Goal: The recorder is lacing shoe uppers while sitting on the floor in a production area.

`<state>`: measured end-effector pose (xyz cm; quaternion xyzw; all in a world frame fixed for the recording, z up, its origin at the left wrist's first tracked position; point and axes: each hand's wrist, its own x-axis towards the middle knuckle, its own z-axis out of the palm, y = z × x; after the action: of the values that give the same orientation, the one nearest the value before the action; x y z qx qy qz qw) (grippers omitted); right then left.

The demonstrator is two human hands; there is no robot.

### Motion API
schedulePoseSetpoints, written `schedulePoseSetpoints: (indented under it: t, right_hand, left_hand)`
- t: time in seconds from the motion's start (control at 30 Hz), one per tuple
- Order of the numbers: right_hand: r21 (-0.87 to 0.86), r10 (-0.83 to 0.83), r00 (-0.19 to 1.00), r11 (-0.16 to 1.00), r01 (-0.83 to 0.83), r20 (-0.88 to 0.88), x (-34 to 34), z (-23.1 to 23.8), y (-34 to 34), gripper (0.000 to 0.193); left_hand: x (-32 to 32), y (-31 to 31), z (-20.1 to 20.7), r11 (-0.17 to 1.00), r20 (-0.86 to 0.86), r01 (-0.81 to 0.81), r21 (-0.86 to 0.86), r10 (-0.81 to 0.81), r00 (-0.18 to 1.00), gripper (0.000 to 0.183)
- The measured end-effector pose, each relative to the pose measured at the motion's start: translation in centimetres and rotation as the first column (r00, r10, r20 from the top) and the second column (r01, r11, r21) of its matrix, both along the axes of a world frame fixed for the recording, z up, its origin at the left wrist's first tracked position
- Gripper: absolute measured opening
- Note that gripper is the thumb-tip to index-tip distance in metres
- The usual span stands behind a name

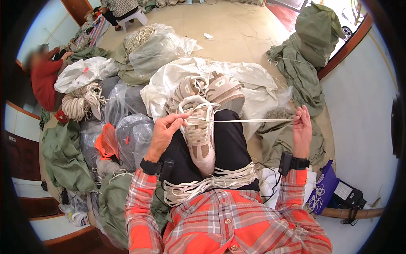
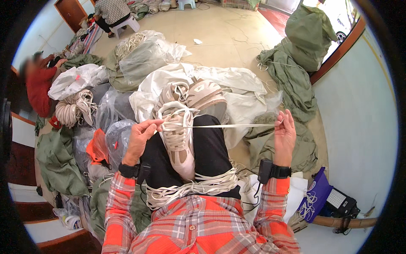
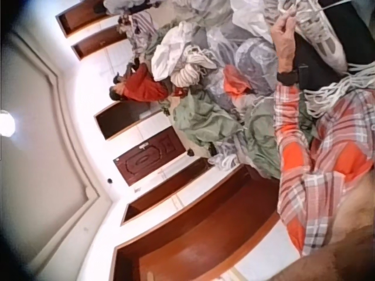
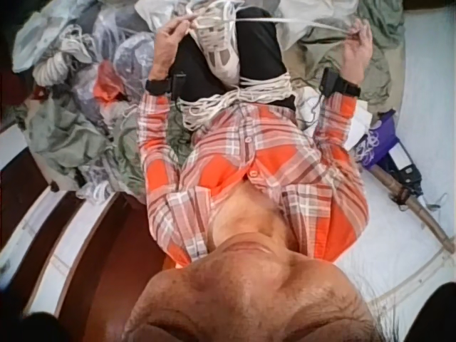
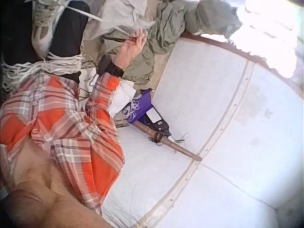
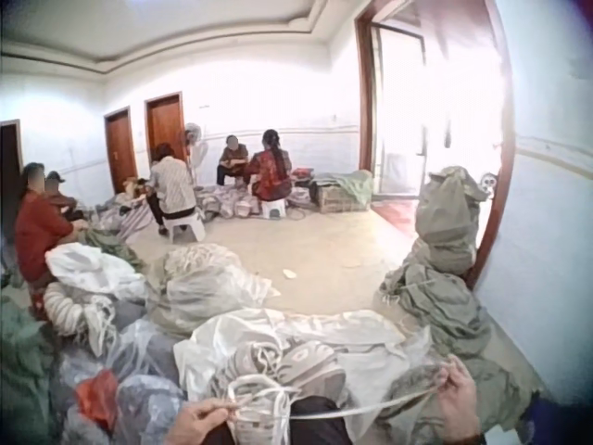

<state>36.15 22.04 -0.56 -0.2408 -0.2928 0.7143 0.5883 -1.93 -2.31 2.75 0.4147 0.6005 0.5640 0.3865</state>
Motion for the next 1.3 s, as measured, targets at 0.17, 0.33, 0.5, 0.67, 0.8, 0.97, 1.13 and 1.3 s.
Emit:
schedulePoseSetpoints:
  t: [0.17,0.33,0.5,0.67,0.8,0.97,1.13,1.3]
  right_hand:
    - [0.126,0.406,0.913,0.908,-0.4,-0.028,2.3,2.8,-2.7,0.027]
    - [-0.048,0.636,0.604,0.707,-0.706,0.481,-0.2,5.8,-6.0,0.012]
    - [-0.032,0.326,0.287,0.709,-0.704,0.901,-9.7,0.7,-6.1,0.014]
    - [0.045,0.309,0.446,0.78,-0.625,0.84,-17.9,-1.1,-8.1,0.016]
    - [0.462,-0.32,0.335,0.545,-0.7,0.886,-20.1,-1.6,-8.2,0.014]
    - [0.357,-0.329,0.2,0.538,-0.764,0.923,-20.5,-0.4,-9.1,0.011]
    - [0.415,-0.418,0.2,0.523,-0.744,0.886,-21.3,-0.6,-9.9,0.011]
    - [0.407,-0.314,0.277,0.504,-0.762,0.908,-21.6,-2.1,-9.1,0.01]
  left_hand:
    - [-1.3,-1.2,-1.5,0.976,-0.715,-0.206,0.075,0.196,0.671,0.016]
    - [-0.5,-0.4,-3.5,0.911,-0.433,-0.412,-0.01,0.367,0.823,0.01]
    - [-1.5,-1.7,-3.2,0.962,0.207,-0.208,0.176,0.171,0.963,0.013]
    - [-4.2,-3.3,-5.2,0.954,-0.524,-0.293,-0.06,0.219,0.823,0.027]
    - [-4.3,-2.9,-6.1,0.892,0.023,-0.408,-0.196,0.42,0.907,0.009]
    - [-2.3,1.8,-1.6,0.973,-0.613,-0.218,0.076,0.218,0.759,0.011]
    - [2.4,6.1,-3.2,0.998,-0.837,-0.049,0.028,0.05,0.545,0.01]
    - [2.4,6.6,-4.2,0.998,-0.808,-0.06,0.022,0.053,0.587,0.009]
